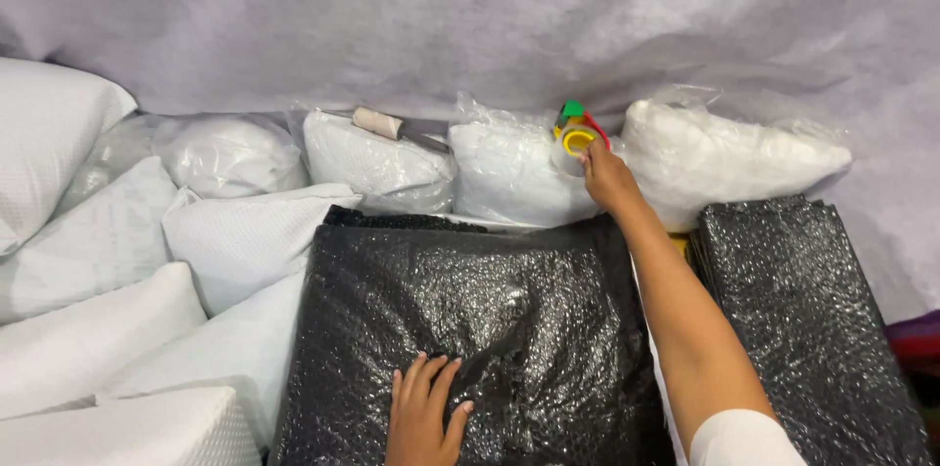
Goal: Placing a pillow into a blue zippered carrying case and wrapping it in black bubble wrap for shipping.
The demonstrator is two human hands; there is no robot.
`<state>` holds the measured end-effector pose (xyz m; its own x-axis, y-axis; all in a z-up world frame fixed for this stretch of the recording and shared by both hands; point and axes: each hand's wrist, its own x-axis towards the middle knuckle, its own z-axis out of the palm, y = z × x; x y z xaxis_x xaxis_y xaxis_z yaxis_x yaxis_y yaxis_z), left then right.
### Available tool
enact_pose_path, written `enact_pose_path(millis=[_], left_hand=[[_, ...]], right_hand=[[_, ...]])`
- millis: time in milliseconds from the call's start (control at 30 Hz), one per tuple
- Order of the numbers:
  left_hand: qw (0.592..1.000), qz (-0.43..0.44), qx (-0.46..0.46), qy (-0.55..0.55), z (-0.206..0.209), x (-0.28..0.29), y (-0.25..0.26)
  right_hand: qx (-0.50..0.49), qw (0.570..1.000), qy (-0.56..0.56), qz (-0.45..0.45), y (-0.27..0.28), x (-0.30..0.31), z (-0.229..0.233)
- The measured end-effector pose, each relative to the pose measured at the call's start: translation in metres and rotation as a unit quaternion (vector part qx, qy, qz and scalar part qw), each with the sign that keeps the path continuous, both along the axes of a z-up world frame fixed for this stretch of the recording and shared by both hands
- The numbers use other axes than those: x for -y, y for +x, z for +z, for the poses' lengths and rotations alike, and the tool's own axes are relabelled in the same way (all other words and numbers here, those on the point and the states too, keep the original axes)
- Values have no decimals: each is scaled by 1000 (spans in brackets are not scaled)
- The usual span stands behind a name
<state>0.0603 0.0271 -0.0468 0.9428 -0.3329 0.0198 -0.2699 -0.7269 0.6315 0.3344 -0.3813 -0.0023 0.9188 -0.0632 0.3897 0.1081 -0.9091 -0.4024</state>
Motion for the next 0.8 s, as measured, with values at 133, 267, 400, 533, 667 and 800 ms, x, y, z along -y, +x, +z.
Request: enact_pose_path(millis=[133,267,400,533,667,800], left_hand=[[998,-5,-30,-46,-16,-5,5],[994,10,-47,-101,2,-5,5],[983,46,-33,-173,22,-9,2],[956,105,71,-263,59,-3,-6],[945,61,80,-312,104,23,-22],[927,15,69,-369,129,44,-48]], right_hand=[[-75,995,16,-64,10,4,-7],[-14,997,40,-70,-14,2,-1],[56,996,25,-63,-71,-29,37],[32,967,250,39,-165,-88,70],[-48,877,463,117,-263,-141,66],[-82,872,470,110,-333,-175,55]])
